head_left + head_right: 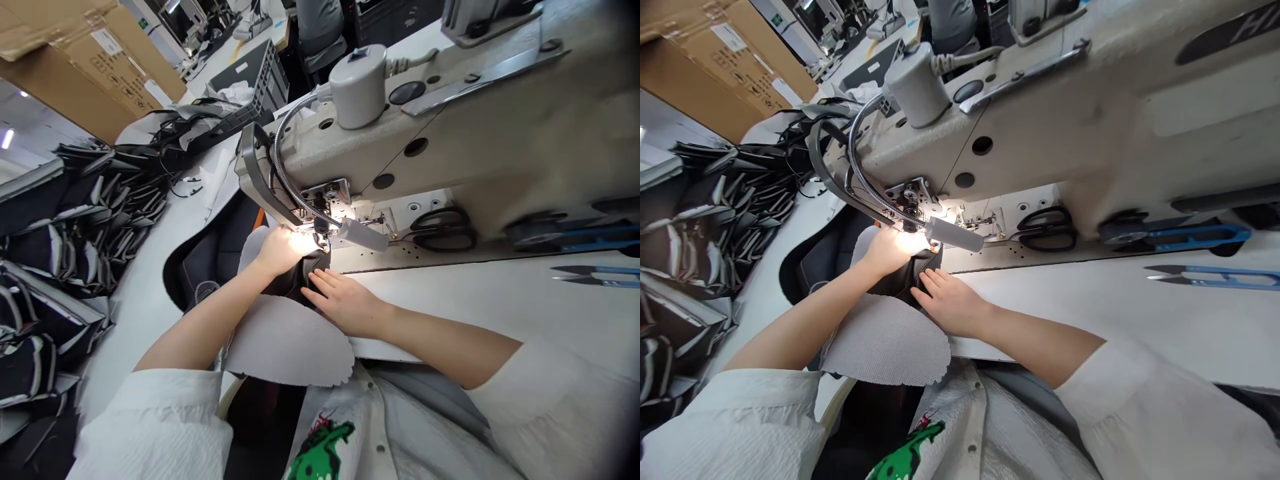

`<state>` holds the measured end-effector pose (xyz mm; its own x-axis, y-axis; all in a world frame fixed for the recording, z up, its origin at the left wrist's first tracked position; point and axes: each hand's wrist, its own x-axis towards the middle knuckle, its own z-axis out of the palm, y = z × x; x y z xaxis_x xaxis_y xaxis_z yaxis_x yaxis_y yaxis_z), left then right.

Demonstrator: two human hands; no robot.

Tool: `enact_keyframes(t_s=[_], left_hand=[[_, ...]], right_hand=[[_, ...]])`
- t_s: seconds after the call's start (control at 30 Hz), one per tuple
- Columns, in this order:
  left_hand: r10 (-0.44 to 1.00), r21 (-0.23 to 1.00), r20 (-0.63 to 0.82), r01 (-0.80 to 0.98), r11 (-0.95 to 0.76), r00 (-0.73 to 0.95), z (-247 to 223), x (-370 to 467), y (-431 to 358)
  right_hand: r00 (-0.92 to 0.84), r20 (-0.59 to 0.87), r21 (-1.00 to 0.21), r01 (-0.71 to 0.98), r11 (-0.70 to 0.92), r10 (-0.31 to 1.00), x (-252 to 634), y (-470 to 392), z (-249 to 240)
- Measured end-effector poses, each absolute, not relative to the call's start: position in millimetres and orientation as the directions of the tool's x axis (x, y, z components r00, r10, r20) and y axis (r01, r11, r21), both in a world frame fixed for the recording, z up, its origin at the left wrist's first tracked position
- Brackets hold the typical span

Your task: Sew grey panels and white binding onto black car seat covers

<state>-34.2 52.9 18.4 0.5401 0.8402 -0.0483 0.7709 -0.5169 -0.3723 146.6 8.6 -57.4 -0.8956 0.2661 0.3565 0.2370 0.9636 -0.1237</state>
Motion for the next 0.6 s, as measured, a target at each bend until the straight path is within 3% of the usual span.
enact_keyframes(t_s=[0.17, 0.27, 0.4, 0.6], left_hand=[[0.927, -0.477, -0.174, 0.795, -0.376, 0.333, 17.8, 10.1, 16.1], [0.945, -0.478, -0.275, 0.827, -0.294, 0.177, 17.1, 22.4, 5.9], [0.914, -0.416, -0.328, 0.832, -0.367, 0.239, 22.4, 16.1, 11.4], [0.925, -0.381, -0.258, 0.85, -0.364, 0.28, 12.5, 6.4, 12.5]], right_hand=[[-0.868, 0.422, -0.182, 0.202, 0.962, 0.262, 145.7, 11.2, -60.6], [-0.859, 0.44, -0.201, 0.191, 0.961, 0.263, 145.0, 11.0, -61.7], [-0.858, 0.444, -0.142, 0.217, 0.966, 0.258, 145.1, 9.0, -60.8], [-0.865, 0.433, -0.149, 0.21, 0.966, 0.255, 144.6, 9.2, -56.9]])
